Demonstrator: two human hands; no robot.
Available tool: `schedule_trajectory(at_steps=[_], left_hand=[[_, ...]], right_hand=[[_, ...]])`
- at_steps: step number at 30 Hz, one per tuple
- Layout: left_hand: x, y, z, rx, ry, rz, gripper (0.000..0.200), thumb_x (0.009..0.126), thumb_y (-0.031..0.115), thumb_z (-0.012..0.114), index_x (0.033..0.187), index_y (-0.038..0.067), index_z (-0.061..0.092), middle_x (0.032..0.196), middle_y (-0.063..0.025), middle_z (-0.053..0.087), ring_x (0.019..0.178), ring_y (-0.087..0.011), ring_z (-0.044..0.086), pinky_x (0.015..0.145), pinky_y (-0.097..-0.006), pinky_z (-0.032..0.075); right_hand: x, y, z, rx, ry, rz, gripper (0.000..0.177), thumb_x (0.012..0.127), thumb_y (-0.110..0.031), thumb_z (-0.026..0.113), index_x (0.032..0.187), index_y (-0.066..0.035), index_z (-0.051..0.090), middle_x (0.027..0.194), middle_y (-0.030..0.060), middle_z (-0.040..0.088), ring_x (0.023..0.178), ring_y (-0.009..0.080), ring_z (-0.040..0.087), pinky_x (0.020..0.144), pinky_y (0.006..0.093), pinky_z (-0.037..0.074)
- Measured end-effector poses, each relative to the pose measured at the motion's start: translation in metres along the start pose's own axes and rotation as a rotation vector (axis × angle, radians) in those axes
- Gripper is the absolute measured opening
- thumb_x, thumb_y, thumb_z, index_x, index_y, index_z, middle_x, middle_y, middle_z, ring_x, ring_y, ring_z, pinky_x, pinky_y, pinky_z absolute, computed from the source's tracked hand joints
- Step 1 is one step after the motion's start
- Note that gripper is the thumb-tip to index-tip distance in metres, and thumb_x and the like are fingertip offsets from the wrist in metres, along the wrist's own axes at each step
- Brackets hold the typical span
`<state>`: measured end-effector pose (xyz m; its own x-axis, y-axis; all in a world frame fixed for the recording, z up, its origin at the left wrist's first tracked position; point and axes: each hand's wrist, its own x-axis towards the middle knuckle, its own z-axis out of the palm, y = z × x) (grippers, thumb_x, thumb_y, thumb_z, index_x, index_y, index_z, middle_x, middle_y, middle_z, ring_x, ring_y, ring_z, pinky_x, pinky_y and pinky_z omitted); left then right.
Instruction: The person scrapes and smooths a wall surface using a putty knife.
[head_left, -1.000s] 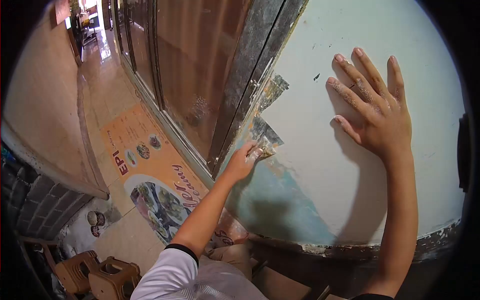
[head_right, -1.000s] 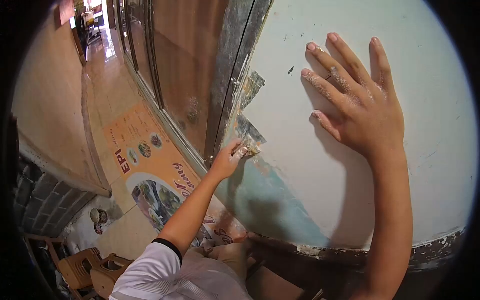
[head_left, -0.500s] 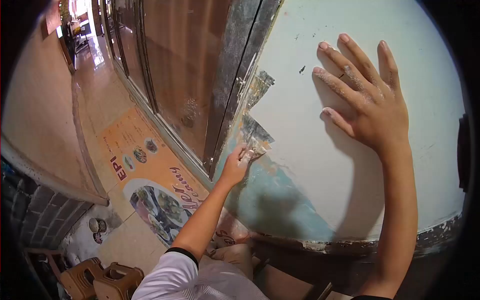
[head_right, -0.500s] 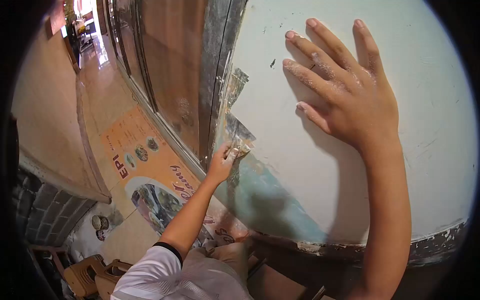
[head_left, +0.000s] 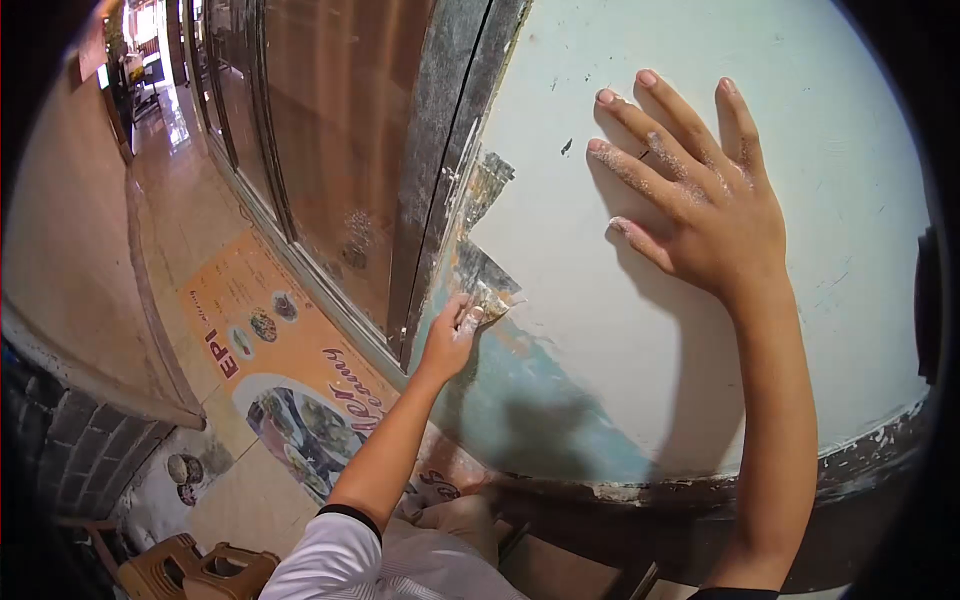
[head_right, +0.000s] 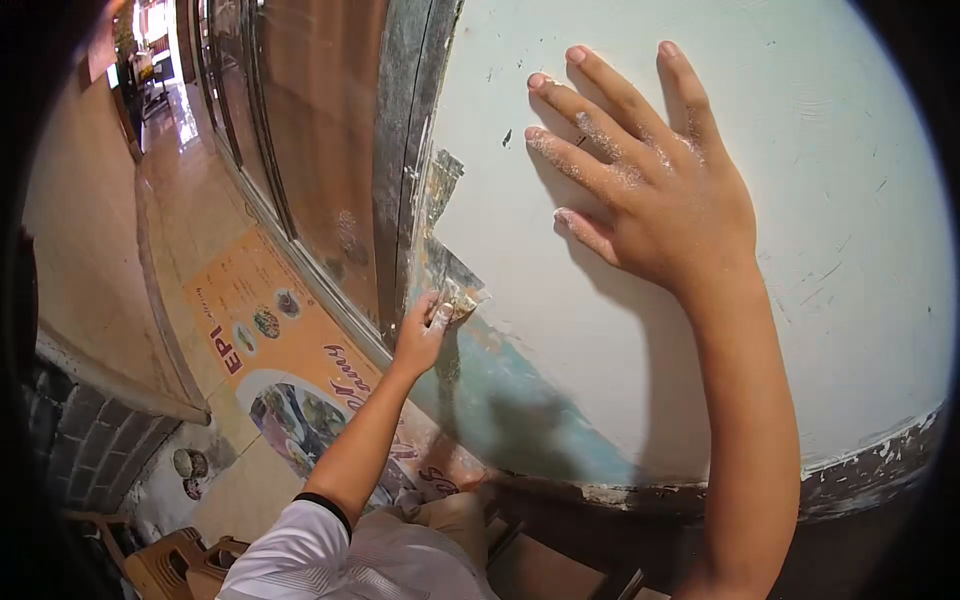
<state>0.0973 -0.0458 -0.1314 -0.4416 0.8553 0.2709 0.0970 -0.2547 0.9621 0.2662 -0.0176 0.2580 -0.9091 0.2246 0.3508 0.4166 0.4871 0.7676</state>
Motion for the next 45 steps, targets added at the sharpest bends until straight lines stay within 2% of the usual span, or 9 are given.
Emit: schedule_trajectory(at_steps=[4, 10, 14, 17, 26, 28, 30, 32, 45], left_hand=[[0.009, 0.009, 0.002, 0.054, 0.015, 0.075, 0.029, 0.106, 0.021, 0.062, 0.125, 0.000, 0.060, 0.103, -0.0072, 0.068, 0.093, -0.0116, 0.061, 0.083, -0.0295, 0.050], [0.004, 0.008, 0.002, -0.004, 0.000, 0.074, 0.030, 0.106, 0.022, 0.063, 0.126, 0.000, 0.060, 0.100, -0.0061, 0.068, 0.090, -0.0105, 0.061, 0.082, -0.0288, 0.050], [0.005, 0.021, 0.000, 0.013, -0.009, -0.052, 0.029, 0.106, 0.021, 0.062, 0.125, -0.001, 0.060, 0.101, -0.0064, 0.068, 0.093, -0.0105, 0.062, 0.084, -0.0294, 0.050], [0.010, 0.023, 0.004, -0.022, 0.020, 0.061, 0.038, 0.104, 0.027, 0.063, 0.127, -0.003, 0.060, 0.109, -0.0216, 0.073, 0.103, -0.0273, 0.071, 0.091, -0.0376, 0.052], [0.007, 0.020, 0.009, -0.048, 0.039, 0.042, 0.030, 0.104, 0.025, 0.063, 0.123, 0.001, 0.061, 0.099, -0.0180, 0.073, 0.090, -0.0240, 0.069, 0.082, -0.0368, 0.052], [0.016, 0.045, 0.010, 0.045, -0.045, 0.128, 0.028, 0.106, 0.018, 0.061, 0.126, -0.002, 0.059, 0.100, -0.0077, 0.070, 0.092, -0.0126, 0.064, 0.085, -0.0300, 0.051], [0.015, 0.047, 0.006, 0.040, -0.070, 0.083, 0.026, 0.105, 0.016, 0.062, 0.124, -0.001, 0.060, 0.100, -0.0081, 0.070, 0.092, -0.0126, 0.064, 0.085, -0.0297, 0.051], [0.012, 0.028, 0.006, 0.004, -0.021, 0.062, 0.030, 0.103, 0.024, 0.064, 0.123, 0.001, 0.060, 0.101, -0.0185, 0.073, 0.096, -0.0273, 0.071, 0.087, -0.0363, 0.053], [0.010, 0.021, 0.002, 0.018, -0.002, 0.048, 0.032, 0.103, 0.023, 0.065, 0.126, 0.001, 0.062, 0.101, -0.0172, 0.074, 0.095, -0.0222, 0.070, 0.085, -0.0360, 0.053]], right_hand=[[0.000, -0.001, 0.000, -0.014, 0.006, 0.003, 0.070, 0.071, -0.051, 0.083, 0.136, -0.040, 0.062, 0.163, -0.0163, 0.041, 0.155, 0.0131, 0.030, 0.133, 0.0548, 0.008], [0.000, 0.000, 0.002, -0.015, 0.001, 0.004, 0.070, 0.071, -0.050, 0.083, 0.137, -0.039, 0.061, 0.162, -0.0153, 0.042, 0.155, 0.0134, 0.030, 0.133, 0.0553, 0.008], [-0.001, 0.000, 0.002, 0.030, 0.020, -0.005, 0.067, 0.071, -0.048, 0.084, 0.134, -0.038, 0.063, 0.162, -0.0150, 0.043, 0.155, 0.0138, 0.031, 0.133, 0.0547, 0.008], [0.000, -0.001, 0.003, 0.017, 0.043, -0.002, 0.067, 0.071, -0.047, 0.085, 0.133, -0.037, 0.063, 0.162, -0.0149, 0.043, 0.155, 0.0138, 0.031, 0.132, 0.0544, 0.008], [-0.001, 0.002, 0.003, 0.039, 0.035, -0.009, 0.066, 0.073, -0.047, 0.084, 0.134, -0.036, 0.063, 0.163, -0.0154, 0.041, 0.156, 0.0139, 0.029, 0.133, 0.0548, 0.007], [-0.002, 0.001, 0.005, 0.035, 0.038, -0.003, 0.065, 0.075, -0.049, 0.082, 0.135, -0.036, 0.063, 0.163, -0.0153, 0.041, 0.156, 0.0136, 0.028, 0.133, 0.0547, 0.006], [-0.002, 0.002, 0.004, 0.016, 0.043, -0.010, 0.065, 0.075, -0.051, 0.081, 0.136, -0.036, 0.062, 0.163, -0.0153, 0.041, 0.156, 0.0129, 0.028, 0.133, 0.0542, 0.005], [-0.001, 0.002, 0.003, 0.009, 0.036, -0.002, 0.066, 0.075, -0.050, 0.081, 0.136, -0.036, 0.062, 0.163, -0.0152, 0.042, 0.156, 0.0128, 0.028, 0.133, 0.0541, 0.005], [-0.002, 0.000, 0.006, 0.014, 0.053, 0.010, 0.067, 0.073, -0.050, 0.083, 0.134, -0.036, 0.063, 0.162, -0.0154, 0.042, 0.156, 0.0129, 0.028, 0.133, 0.0535, 0.005]])
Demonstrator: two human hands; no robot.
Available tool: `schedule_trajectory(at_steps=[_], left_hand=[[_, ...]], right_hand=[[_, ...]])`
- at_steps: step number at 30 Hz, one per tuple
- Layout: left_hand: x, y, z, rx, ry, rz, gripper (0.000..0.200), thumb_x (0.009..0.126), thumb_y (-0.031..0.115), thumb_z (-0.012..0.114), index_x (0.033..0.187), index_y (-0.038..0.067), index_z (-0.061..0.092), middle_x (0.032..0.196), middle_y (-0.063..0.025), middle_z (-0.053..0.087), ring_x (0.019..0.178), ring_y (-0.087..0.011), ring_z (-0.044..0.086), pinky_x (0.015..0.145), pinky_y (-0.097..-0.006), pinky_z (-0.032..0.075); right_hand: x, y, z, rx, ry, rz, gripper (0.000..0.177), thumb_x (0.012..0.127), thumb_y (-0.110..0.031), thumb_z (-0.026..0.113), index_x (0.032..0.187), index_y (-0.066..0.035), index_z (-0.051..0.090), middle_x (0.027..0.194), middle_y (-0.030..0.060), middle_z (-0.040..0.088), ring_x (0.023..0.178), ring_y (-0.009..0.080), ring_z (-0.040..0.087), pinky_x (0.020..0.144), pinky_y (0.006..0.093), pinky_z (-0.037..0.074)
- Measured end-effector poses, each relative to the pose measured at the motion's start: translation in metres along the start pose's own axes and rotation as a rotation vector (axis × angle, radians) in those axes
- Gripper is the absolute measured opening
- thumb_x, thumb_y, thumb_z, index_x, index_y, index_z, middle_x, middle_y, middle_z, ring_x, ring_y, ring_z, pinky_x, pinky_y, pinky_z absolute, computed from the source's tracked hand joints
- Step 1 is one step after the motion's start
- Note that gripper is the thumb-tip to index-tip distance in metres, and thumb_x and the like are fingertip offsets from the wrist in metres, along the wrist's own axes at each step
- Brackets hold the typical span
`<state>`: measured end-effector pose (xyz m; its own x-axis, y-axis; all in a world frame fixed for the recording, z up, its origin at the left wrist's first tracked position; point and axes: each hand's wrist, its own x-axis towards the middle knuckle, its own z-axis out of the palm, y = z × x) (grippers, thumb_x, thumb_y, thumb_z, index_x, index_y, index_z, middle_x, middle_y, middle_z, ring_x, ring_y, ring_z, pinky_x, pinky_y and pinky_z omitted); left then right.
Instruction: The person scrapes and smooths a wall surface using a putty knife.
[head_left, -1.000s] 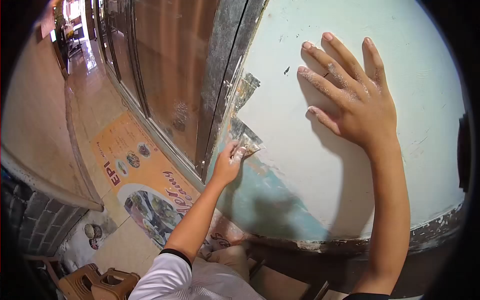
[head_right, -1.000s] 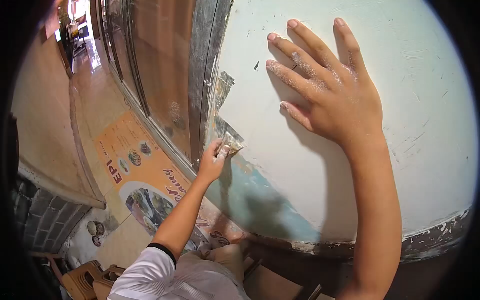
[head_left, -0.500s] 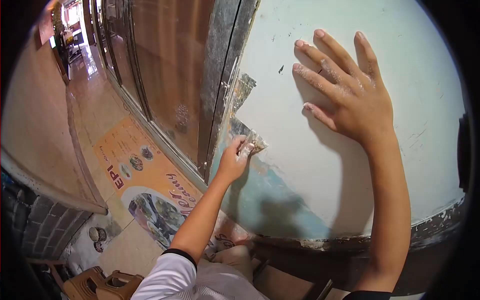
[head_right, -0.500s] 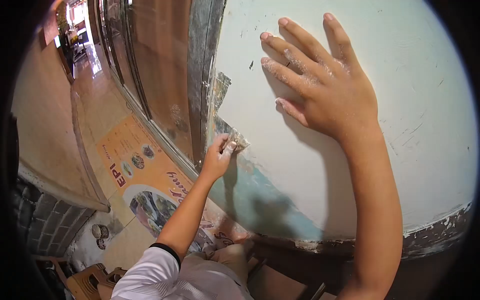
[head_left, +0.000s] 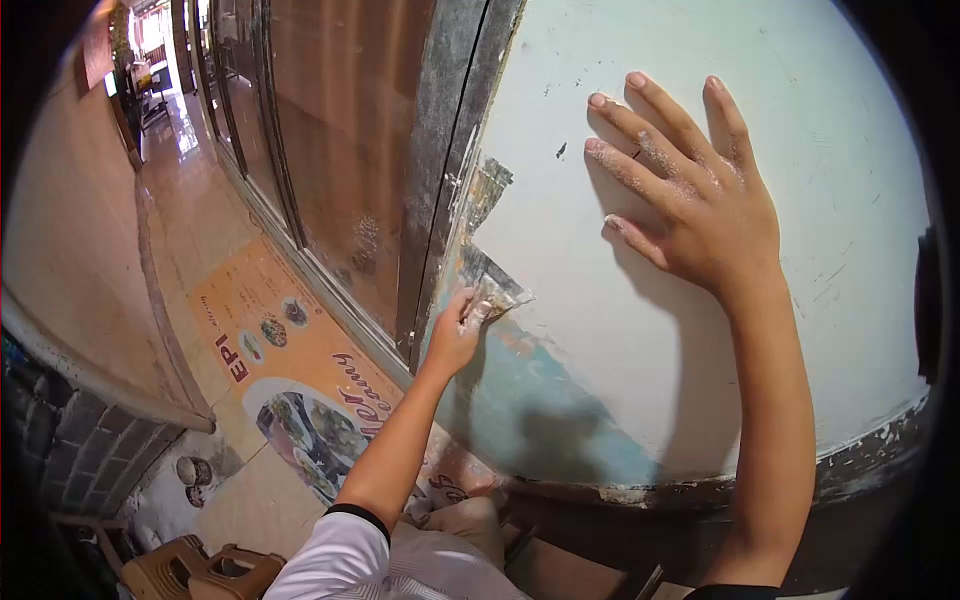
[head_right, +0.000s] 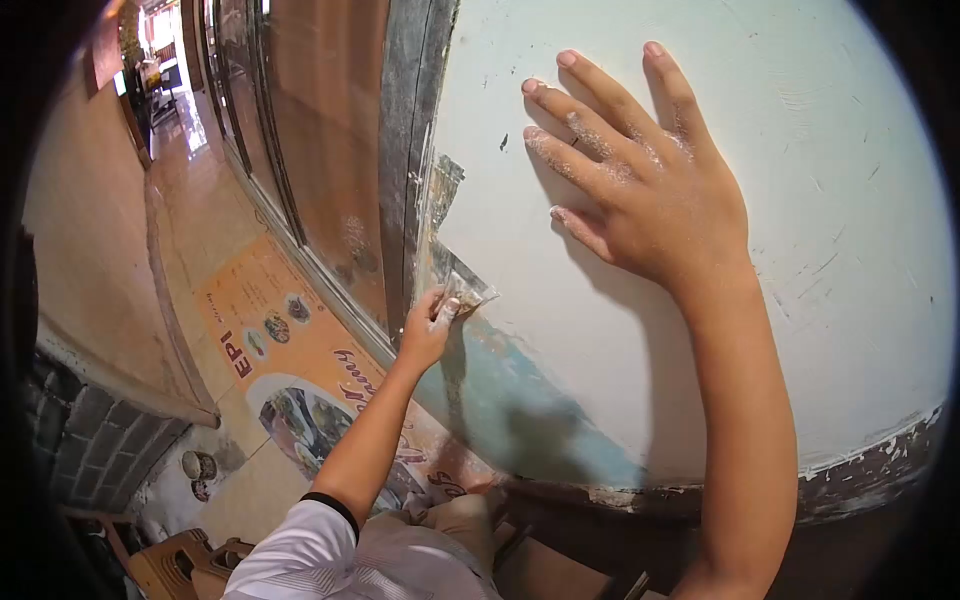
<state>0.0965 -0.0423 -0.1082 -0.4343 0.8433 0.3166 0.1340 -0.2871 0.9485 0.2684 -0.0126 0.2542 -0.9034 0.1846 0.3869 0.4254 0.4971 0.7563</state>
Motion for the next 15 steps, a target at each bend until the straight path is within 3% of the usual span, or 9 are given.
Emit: schedule_trajectory(at_steps=[5, 6, 9, 15], left_hand=[[-0.001, 0.010, -0.005, 0.048, 0.014, -0.055, 0.030, 0.103, 0.022, 0.065, 0.125, 0.001, 0.062, 0.099, -0.0158, 0.073, 0.090, -0.0198, 0.069, 0.082, -0.0345, 0.053], [0.002, 0.014, 0.002, -0.101, 0.056, 0.010, 0.030, 0.103, 0.021, 0.065, 0.123, 0.000, 0.063, 0.098, -0.0169, 0.073, 0.090, -0.0211, 0.070, 0.082, -0.0354, 0.053], [0.004, 0.026, 0.003, -0.005, 0.019, 0.050, 0.029, 0.102, 0.020, 0.066, 0.121, -0.002, 0.063, 0.098, -0.0176, 0.073, 0.091, -0.0230, 0.071, 0.082, -0.0358, 0.053], [0.004, -0.009, 0.007, -0.068, 0.020, -0.036, 0.034, 0.101, 0.022, 0.067, 0.124, -0.003, 0.063, 0.102, -0.0203, 0.075, 0.095, -0.0266, 0.072, 0.085, -0.0378, 0.054]], right_hand=[[0.002, 0.001, -0.002, 0.037, 0.015, -0.013, 0.066, 0.071, -0.047, 0.085, 0.133, -0.034, 0.064, 0.162, -0.0149, 0.042, 0.155, 0.0131, 0.029, 0.133, 0.0531, 0.006], [0.003, 0.002, -0.002, 0.039, 0.020, -0.014, 0.066, 0.071, -0.047, 0.085, 0.133, -0.034, 0.064, 0.162, -0.0149, 0.042, 0.155, 0.0131, 0.029, 0.133, 0.0531, 0.006], [0.001, -0.002, -0.002, 0.040, 0.012, -0.012, 0.067, 0.071, -0.045, 0.086, 0.133, -0.033, 0.064, 0.162, -0.0146, 0.043, 0.155, 0.0135, 0.030, 0.133, 0.0532, 0.007], [0.002, 0.000, -0.003, 0.010, -0.001, -0.015, 0.070, 0.071, -0.047, 0.085, 0.135, -0.035, 0.062, 0.163, -0.0148, 0.042, 0.155, 0.0133, 0.029, 0.133, 0.0535, 0.006]])
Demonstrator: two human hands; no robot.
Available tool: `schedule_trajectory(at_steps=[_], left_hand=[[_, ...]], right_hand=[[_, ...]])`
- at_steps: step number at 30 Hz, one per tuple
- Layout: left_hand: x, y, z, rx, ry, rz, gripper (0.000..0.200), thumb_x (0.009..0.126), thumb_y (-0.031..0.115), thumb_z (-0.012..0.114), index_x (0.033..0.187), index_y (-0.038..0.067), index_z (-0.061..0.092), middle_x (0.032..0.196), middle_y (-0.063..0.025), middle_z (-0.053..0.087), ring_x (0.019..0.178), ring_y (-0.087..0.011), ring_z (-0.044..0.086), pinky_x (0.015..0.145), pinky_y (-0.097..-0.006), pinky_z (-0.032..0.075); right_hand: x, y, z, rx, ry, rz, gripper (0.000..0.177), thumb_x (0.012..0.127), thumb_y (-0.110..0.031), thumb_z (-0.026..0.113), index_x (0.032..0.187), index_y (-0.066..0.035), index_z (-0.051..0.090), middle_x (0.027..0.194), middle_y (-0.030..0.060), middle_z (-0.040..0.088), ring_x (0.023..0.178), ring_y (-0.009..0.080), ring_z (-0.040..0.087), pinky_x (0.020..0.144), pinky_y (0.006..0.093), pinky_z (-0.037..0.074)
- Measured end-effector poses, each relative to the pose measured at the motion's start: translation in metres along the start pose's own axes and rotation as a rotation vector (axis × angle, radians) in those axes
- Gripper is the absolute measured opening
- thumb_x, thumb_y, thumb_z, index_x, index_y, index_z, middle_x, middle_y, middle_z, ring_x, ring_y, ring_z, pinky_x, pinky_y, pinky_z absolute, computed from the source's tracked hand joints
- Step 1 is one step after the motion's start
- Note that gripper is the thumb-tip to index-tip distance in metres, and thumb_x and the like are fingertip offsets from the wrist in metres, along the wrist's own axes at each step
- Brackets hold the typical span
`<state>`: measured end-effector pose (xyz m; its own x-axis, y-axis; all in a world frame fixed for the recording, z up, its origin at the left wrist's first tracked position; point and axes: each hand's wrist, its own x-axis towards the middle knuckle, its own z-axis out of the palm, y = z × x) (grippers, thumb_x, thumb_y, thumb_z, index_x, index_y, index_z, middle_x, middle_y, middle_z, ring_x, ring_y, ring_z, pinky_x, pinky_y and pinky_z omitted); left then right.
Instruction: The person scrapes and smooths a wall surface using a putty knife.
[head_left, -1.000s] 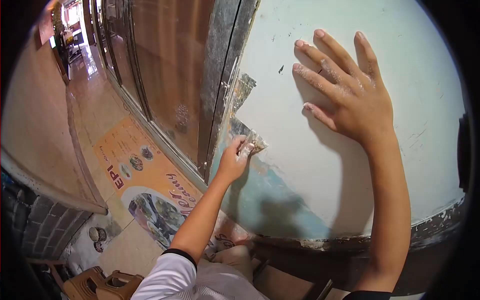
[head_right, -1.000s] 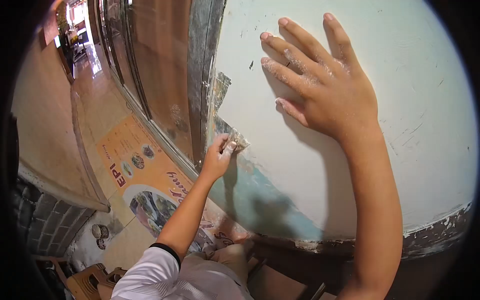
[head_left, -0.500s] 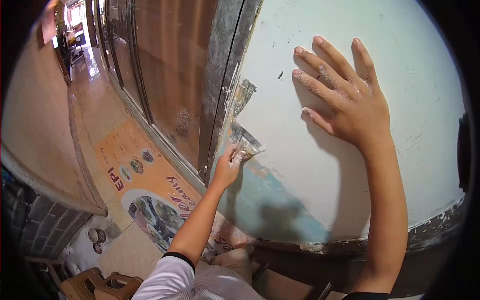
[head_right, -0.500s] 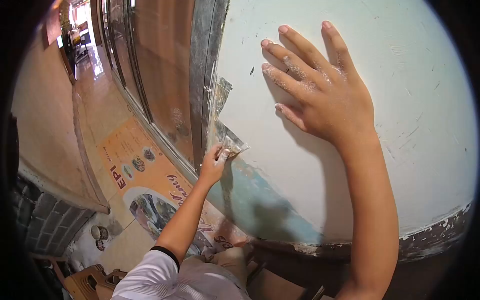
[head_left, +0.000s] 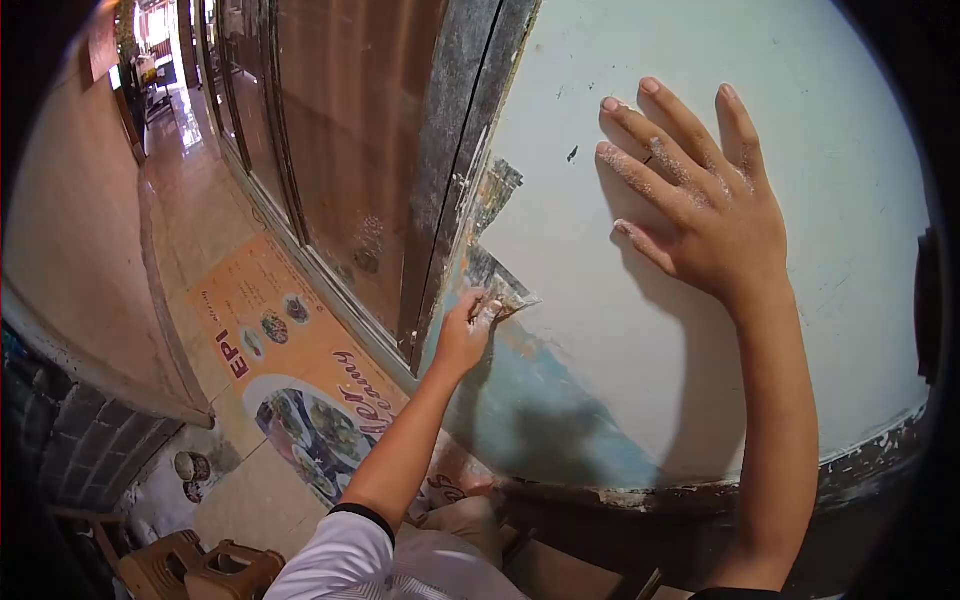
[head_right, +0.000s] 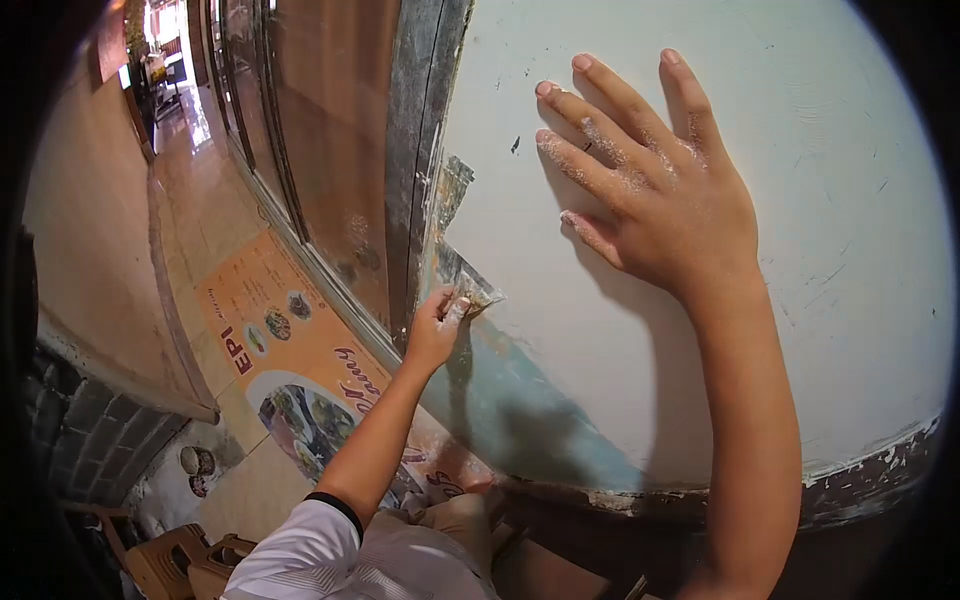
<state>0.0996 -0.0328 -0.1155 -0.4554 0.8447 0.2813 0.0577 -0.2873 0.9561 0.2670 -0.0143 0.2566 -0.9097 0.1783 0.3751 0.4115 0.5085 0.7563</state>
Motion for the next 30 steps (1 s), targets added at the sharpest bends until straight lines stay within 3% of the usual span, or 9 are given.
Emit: schedule_trajectory(at_steps=[2, 3, 7, 12, 14, 16, 18, 19, 30], left_hand=[[0.000, -0.002, 0.002, 0.081, 0.048, 0.077, 0.027, 0.104, 0.017, 0.066, 0.121, -0.003, 0.062, 0.098, -0.0080, 0.071, 0.091, -0.0127, 0.064, 0.083, -0.0291, 0.051], [-0.002, 0.013, 0.000, 0.043, 0.046, 0.039, 0.035, 0.100, 0.023, 0.069, 0.123, -0.002, 0.063, 0.100, -0.0206, 0.074, 0.093, -0.0268, 0.071, 0.085, -0.0378, 0.054], [-0.002, 0.028, -0.002, 0.205, 0.042, 0.008, 0.034, 0.099, 0.023, 0.070, 0.121, -0.002, 0.064, 0.100, -0.0214, 0.074, 0.093, -0.0270, 0.072, 0.084, -0.0378, 0.054], [-0.002, 0.012, -0.001, 0.043, 0.080, 0.030, 0.033, 0.099, 0.023, 0.071, 0.121, -0.002, 0.064, 0.098, -0.0215, 0.075, 0.090, -0.0266, 0.072, 0.083, -0.0372, 0.054], [-0.004, 0.006, 0.001, 0.116, 0.112, 0.074, 0.029, 0.102, 0.017, 0.068, 0.123, -0.003, 0.065, 0.094, -0.0085, 0.074, 0.089, -0.0130, 0.066, 0.081, -0.0303, 0.052], [-0.004, 0.026, -0.001, 0.125, 0.101, 0.047, 0.027, 0.102, 0.018, 0.068, 0.119, -0.002, 0.065, 0.093, -0.0085, 0.073, 0.087, -0.0130, 0.066, 0.079, -0.0303, 0.052], [-0.003, 0.032, 0.003, 0.161, 0.077, 0.110, 0.028, 0.101, 0.018, 0.069, 0.119, -0.002, 0.064, 0.093, -0.0104, 0.073, 0.086, -0.0142, 0.066, 0.079, -0.0299, 0.052], [-0.003, 0.035, 0.001, 0.169, 0.050, 0.060, 0.030, 0.100, 0.019, 0.070, 0.121, -0.002, 0.064, 0.094, -0.0130, 0.073, 0.086, -0.0158, 0.067, 0.080, -0.0301, 0.052], [-0.005, 0.018, 0.006, 0.132, 0.098, 0.096, 0.032, 0.100, 0.019, 0.071, 0.123, -0.002, 0.064, 0.096, -0.0095, 0.074, 0.089, -0.0129, 0.066, 0.081, -0.0299, 0.052]], right_hand=[[-0.001, -0.001, 0.001, 0.006, -0.011, 0.015, 0.069, 0.071, -0.047, 0.085, 0.135, -0.035, 0.062, 0.162, -0.0151, 0.042, 0.155, 0.0132, 0.029, 0.133, 0.0535, 0.006], [-0.001, -0.002, 0.000, 0.013, -0.010, 0.016, 0.069, 0.071, -0.047, 0.085, 0.135, -0.035, 0.062, 0.162, -0.0153, 0.042, 0.155, 0.0133, 0.029, 0.133, 0.0534, 0.006], [0.000, -0.001, 0.002, 0.020, -0.008, 0.020, 0.067, 0.072, -0.047, 0.085, 0.134, -0.035, 0.063, 0.162, -0.0154, 0.042, 0.155, 0.0135, 0.029, 0.133, 0.0530, 0.004], [0.000, 0.001, 0.001, 0.019, 0.004, 0.011, 0.067, 0.071, -0.046, 0.085, 0.133, -0.034, 0.063, 0.162, -0.0154, 0.042, 0.155, 0.0138, 0.029, 0.133, 0.0533, 0.005], [0.000, -0.001, 0.000, 0.014, -0.001, 0.015, 0.067, 0.071, -0.046, 0.086, 0.133, -0.034, 0.064, 0.162, -0.0151, 0.043, 0.155, 0.0138, 0.030, 0.133, 0.0534, 0.006], [0.002, -0.001, -0.001, 0.014, -0.007, 0.018, 0.068, 0.070, -0.046, 0.086, 0.133, -0.034, 0.064, 0.161, -0.0147, 0.044, 0.155, 0.0138, 0.030, 0.133, 0.0535, 0.007], [0.002, -0.002, -0.003, -0.025, 0.002, 0.013, 0.055, 0.077, -0.050, 0.082, 0.128, -0.035, 0.067, 0.159, -0.0164, 0.046, 0.152, 0.0098, 0.033, 0.133, 0.0543, 0.010], [0.000, 0.000, 0.001, 0.006, 0.007, 0.007, 0.067, 0.071, -0.047, 0.086, 0.132, -0.034, 0.064, 0.162, -0.0150, 0.043, 0.155, 0.0136, 0.030, 0.133, 0.0536, 0.006], [0.000, -0.001, 0.001, 0.015, -0.010, 0.017, 0.068, 0.071, -0.047, 0.085, 0.133, -0.034, 0.063, 0.163, -0.0151, 0.042, 0.155, 0.0140, 0.030, 0.133, 0.0543, 0.007]])
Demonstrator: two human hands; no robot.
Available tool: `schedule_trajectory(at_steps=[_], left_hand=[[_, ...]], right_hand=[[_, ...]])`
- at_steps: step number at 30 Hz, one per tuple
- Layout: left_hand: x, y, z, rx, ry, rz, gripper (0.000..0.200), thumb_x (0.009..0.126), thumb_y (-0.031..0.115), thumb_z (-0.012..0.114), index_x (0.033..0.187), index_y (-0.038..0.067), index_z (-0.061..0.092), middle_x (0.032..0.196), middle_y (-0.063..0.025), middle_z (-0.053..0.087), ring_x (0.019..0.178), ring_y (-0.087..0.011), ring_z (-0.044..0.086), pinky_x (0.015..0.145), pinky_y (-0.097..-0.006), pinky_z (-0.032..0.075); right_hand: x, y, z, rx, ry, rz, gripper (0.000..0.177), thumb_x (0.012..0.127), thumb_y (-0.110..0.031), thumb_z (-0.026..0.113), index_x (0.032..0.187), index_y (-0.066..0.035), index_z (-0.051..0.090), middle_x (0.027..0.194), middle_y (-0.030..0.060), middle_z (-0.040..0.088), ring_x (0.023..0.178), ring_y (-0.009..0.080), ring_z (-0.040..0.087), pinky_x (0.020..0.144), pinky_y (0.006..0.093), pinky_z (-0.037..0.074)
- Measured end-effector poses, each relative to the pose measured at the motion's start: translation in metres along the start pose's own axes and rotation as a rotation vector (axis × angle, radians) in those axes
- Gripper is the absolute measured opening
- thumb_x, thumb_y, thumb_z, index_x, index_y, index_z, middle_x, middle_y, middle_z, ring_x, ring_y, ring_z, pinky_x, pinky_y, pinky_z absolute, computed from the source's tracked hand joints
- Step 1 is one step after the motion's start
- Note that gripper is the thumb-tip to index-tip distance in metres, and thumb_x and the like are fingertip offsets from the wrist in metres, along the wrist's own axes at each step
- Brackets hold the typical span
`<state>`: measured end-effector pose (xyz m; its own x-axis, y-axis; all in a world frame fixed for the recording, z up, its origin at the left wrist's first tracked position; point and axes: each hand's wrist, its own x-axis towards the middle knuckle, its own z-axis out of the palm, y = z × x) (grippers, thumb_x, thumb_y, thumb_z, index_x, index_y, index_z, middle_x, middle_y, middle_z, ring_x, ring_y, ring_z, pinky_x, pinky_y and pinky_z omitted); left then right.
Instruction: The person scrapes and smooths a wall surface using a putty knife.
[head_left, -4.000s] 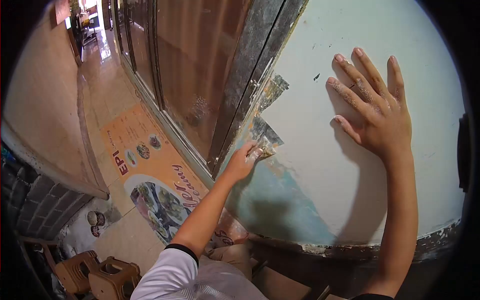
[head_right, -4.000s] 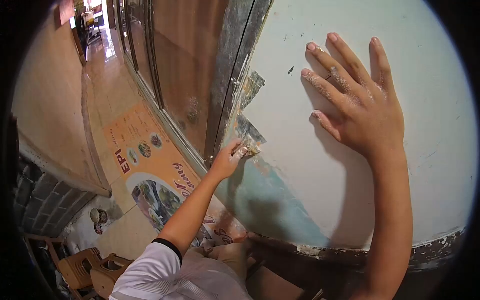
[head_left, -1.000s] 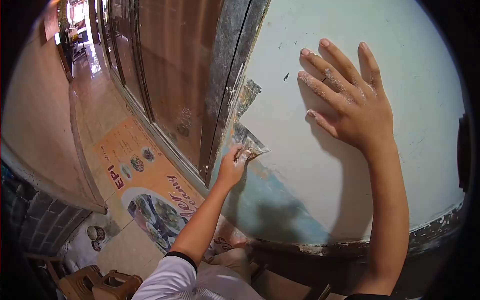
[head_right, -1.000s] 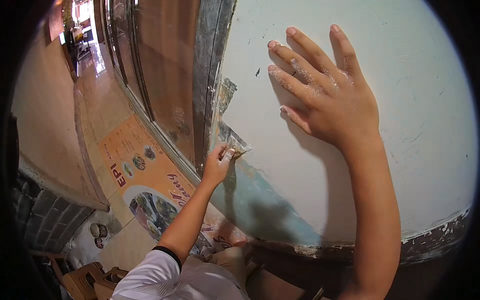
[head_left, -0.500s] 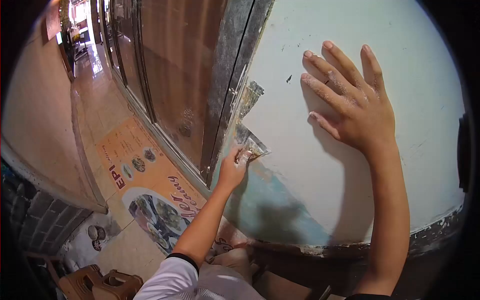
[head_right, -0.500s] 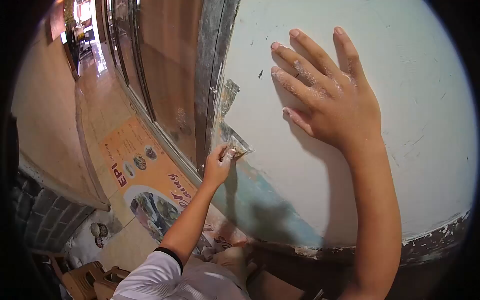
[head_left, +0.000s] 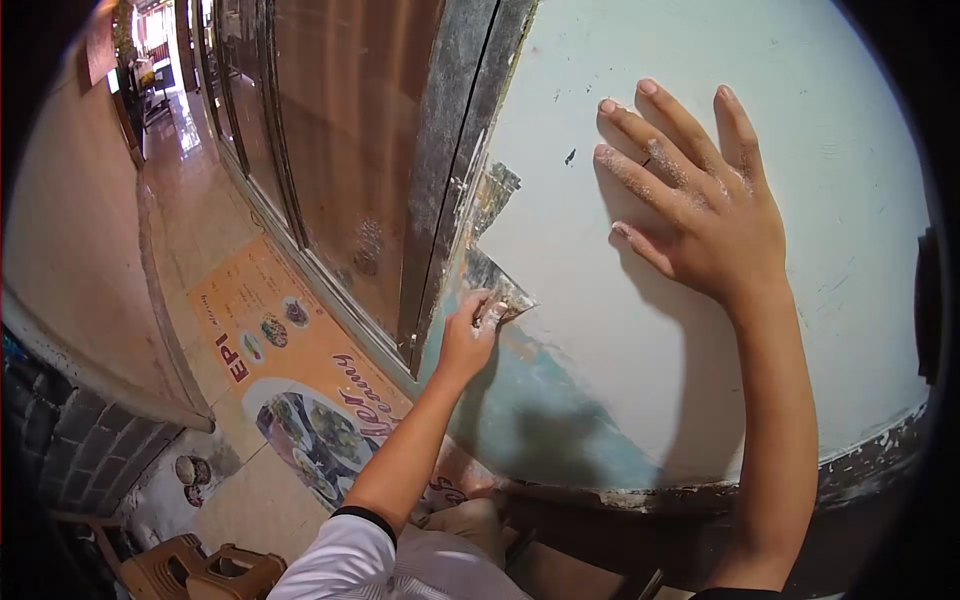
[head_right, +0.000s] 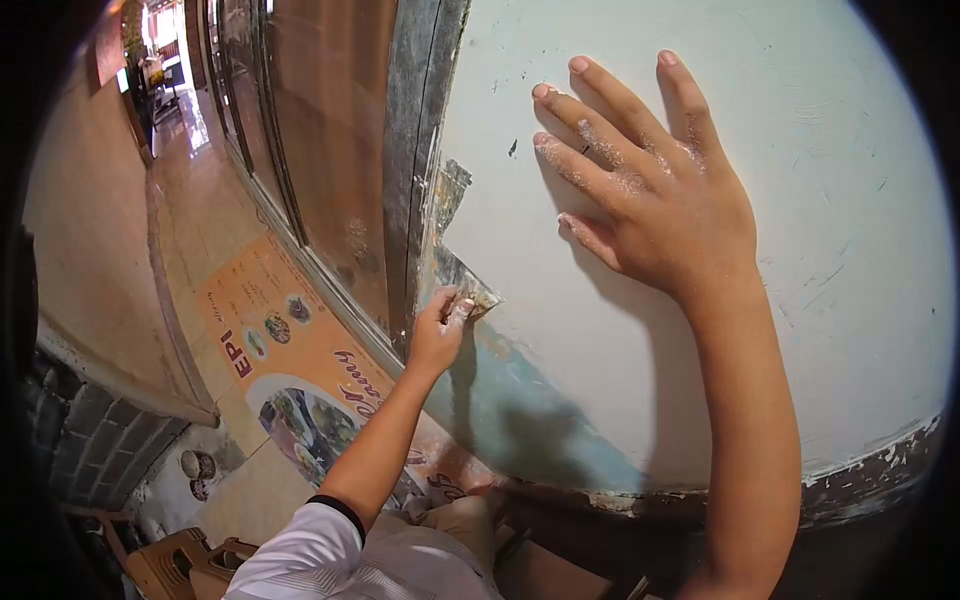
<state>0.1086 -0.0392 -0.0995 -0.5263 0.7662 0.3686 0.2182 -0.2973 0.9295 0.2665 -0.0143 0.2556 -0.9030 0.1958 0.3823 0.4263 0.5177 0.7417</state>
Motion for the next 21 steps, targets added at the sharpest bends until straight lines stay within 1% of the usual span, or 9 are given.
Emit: schedule_trajectory(at_steps=[1, 4, 9, 10, 12, 13, 17, 19, 21], left_hand=[[0.001, 0.009, -0.002, 0.005, -0.011, -0.037, 0.033, 0.101, 0.019, 0.071, 0.123, -0.003, 0.064, 0.096, -0.0078, 0.073, 0.090, -0.0115, 0.064, 0.083, -0.0291, 0.051], [0.001, -0.005, 0.000, -0.009, -0.060, -0.079, 0.033, 0.101, 0.020, 0.070, 0.123, -0.004, 0.063, 0.098, -0.0086, 0.072, 0.093, -0.0118, 0.065, 0.085, -0.0291, 0.051], [-0.014, -0.035, -0.004, -0.171, -0.049, -0.058, 0.031, 0.105, 0.023, 0.065, 0.125, 0.001, 0.060, 0.098, -0.0026, 0.068, 0.088, -0.0102, 0.060, 0.081, -0.0267, 0.049], [-0.017, -0.035, -0.007, -0.170, -0.052, -0.058, 0.031, 0.105, 0.023, 0.065, 0.125, 0.001, 0.060, 0.098, -0.0026, 0.068, 0.088, -0.0102, 0.060, 0.081, -0.0267, 0.049], [-0.023, -0.029, -0.015, -0.220, -0.028, -0.132, 0.027, 0.101, 0.021, 0.068, 0.115, -0.001, 0.064, 0.093, -0.0105, 0.071, 0.091, -0.0135, 0.064, 0.084, -0.0307, 0.051], [-0.024, -0.043, -0.019, -0.150, -0.068, -0.182, 0.025, 0.102, 0.022, 0.068, 0.114, 0.000, 0.064, 0.093, -0.0085, 0.071, 0.091, -0.0122, 0.062, 0.083, -0.0304, 0.050], [-0.027, -0.050, -0.016, -0.141, -0.065, -0.144, 0.026, 0.102, 0.022, 0.068, 0.114, 0.000, 0.065, 0.092, -0.0079, 0.070, 0.088, -0.0121, 0.061, 0.081, -0.0308, 0.050], [-0.024, -0.051, -0.014, -0.113, -0.102, -0.159, 0.026, 0.105, 0.021, 0.065, 0.122, 0.001, 0.064, 0.102, -0.0042, 0.070, 0.095, -0.0111, 0.063, 0.085, -0.0282, 0.050], [-0.023, -0.050, -0.011, -0.114, -0.089, -0.133, 0.026, 0.105, 0.020, 0.065, 0.121, 0.001, 0.064, 0.104, -0.0052, 0.071, 0.097, -0.0116, 0.063, 0.087, -0.0285, 0.050]], right_hand=[[0.000, 0.000, 0.000, 0.001, -0.002, -0.001, 0.068, 0.071, -0.047, 0.085, 0.133, -0.034, 0.063, 0.163, -0.0151, 0.042, 0.155, 0.0140, 0.030, 0.133, 0.0543, 0.007], [0.001, -0.001, 0.000, -0.007, 0.038, 0.007, 0.052, 0.075, -0.051, 0.083, 0.124, -0.038, 0.071, 0.158, -0.0162, 0.046, 0.153, 0.0090, 0.032, 0.134, 0.0528, 0.009], [0.000, 0.000, 0.000, -0.021, 0.031, 0.005, 0.054, 0.076, -0.051, 0.083, 0.126, -0.038, 0.069, 0.156, -0.0165, 0.048, 0.152, 0.0090, 0.033, 0.134, 0.0529, 0.010], [0.000, -0.001, 0.000, -0.022, 0.031, 0.007, 0.054, 0.076, -0.051, 0.083, 0.126, -0.038, 0.069, 0.156, -0.0165, 0.048, 0.152, 0.0090, 0.033, 0.134, 0.0529, 0.010], [0.000, -0.001, 0.001, -0.022, 0.036, 0.009, 0.055, 0.075, -0.051, 0.083, 0.126, -0.037, 0.069, 0.156, -0.0166, 0.048, 0.152, 0.0090, 0.033, 0.134, 0.0530, 0.010], [0.000, 0.000, 0.000, -0.017, 0.042, -0.004, 0.056, 0.075, -0.051, 0.083, 0.127, -0.036, 0.069, 0.156, -0.0160, 0.048, 0.152, 0.0094, 0.033, 0.134, 0.0532, 0.009], [0.001, 0.000, 0.001, -0.008, 0.051, -0.010, 0.056, 0.075, -0.051, 0.083, 0.126, -0.035, 0.069, 0.156, -0.0154, 0.048, 0.152, 0.0099, 0.033, 0.134, 0.0535, 0.009], [0.001, 0.000, 0.001, -0.007, 0.044, 0.000, 0.055, 0.075, -0.050, 0.083, 0.125, -0.034, 0.069, 0.156, -0.0153, 0.048, 0.152, 0.0101, 0.033, 0.133, 0.0538, 0.011], [0.001, 0.000, 0.000, -0.003, 0.028, 0.001, 0.060, 0.073, -0.049, 0.084, 0.128, -0.034, 0.067, 0.159, -0.0151, 0.045, 0.153, 0.0118, 0.032, 0.133, 0.0540, 0.009]])
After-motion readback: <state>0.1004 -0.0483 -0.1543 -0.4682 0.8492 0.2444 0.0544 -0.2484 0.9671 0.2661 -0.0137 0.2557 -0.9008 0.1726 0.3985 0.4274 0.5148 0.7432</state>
